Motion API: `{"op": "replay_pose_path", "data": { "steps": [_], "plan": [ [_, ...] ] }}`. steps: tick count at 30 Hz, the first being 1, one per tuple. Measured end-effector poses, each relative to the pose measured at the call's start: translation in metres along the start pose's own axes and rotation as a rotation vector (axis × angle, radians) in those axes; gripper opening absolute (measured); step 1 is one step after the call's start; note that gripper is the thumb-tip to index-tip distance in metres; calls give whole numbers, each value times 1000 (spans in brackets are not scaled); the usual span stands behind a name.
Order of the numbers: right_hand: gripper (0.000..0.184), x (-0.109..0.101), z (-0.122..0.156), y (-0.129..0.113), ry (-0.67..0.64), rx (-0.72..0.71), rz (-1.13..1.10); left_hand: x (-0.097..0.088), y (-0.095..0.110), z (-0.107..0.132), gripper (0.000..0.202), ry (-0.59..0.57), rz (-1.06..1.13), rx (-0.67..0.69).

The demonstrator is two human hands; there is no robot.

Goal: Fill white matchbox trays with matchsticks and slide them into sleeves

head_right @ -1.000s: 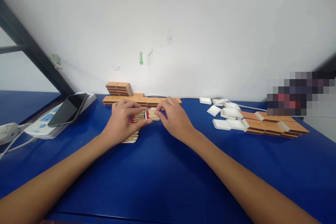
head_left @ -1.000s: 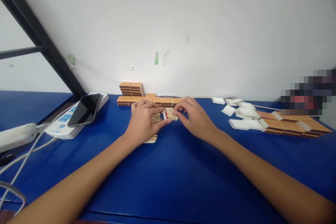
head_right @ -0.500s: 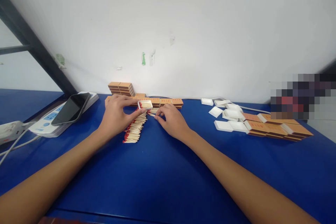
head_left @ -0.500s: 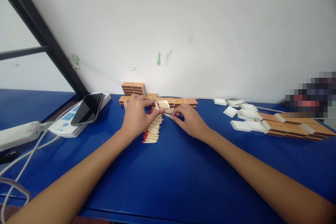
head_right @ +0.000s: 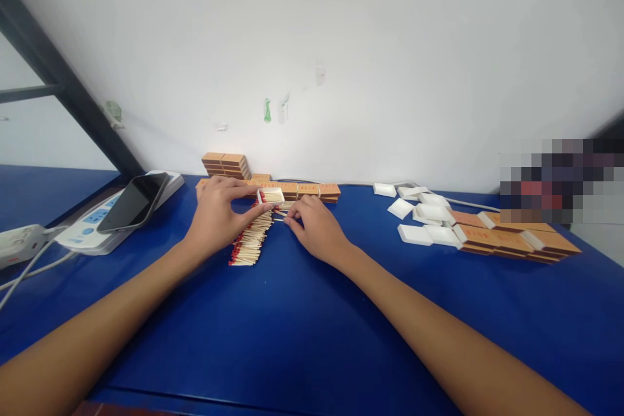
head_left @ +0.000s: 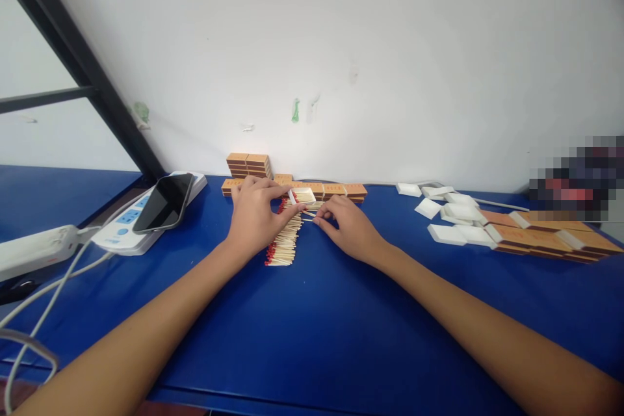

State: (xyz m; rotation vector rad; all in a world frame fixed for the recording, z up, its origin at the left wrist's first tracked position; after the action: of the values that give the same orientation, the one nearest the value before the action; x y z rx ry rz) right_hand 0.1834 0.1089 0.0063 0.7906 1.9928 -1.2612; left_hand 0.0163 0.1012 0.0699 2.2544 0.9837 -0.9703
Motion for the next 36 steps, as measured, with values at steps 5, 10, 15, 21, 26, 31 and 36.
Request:
{"op": "replay_pose_path", "data": {
  "steps": [5, 10, 15, 21, 26, 31, 36],
  "plan": [
    [4, -1, -1, 1, 29, 8, -3, -1, 1, 0, 34, 6, -6, 9],
    [10, 1, -2, 1, -4, 27, 44, -1, 1, 0, 34, 1, 1, 4],
    [10, -7, 0, 13, -68, 52, 71, 0, -4, 0, 35, -20, 2, -16],
    [11, -47, 1, 1, 106, -10, -1, 8, 2, 2, 36, -62, 27, 31],
    [13, -48, 3, -17, 111, -39, 5, 12, 11, 4, 35, -79, 70, 42],
    [13, -53, -2, 4, 137, 20, 45, 8, 5, 1, 35, -76, 45, 33],
    [13, -51, -10, 43, 77, 162, 96, 0, -5, -1, 38, -42, 5, -9]
  ]
}}
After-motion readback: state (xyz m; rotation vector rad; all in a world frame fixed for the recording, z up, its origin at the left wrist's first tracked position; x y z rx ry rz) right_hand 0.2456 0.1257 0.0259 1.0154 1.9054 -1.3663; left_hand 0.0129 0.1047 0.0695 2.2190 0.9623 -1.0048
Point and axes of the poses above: each hand's wrist, its own z-axis away from the middle knuckle, its own x-axis out of the palm, y = z × x, the point moved 10 cm from there along -z, towards the middle knuckle, and after that the axes turned 12 degrees about x, right-handed, at the moved point
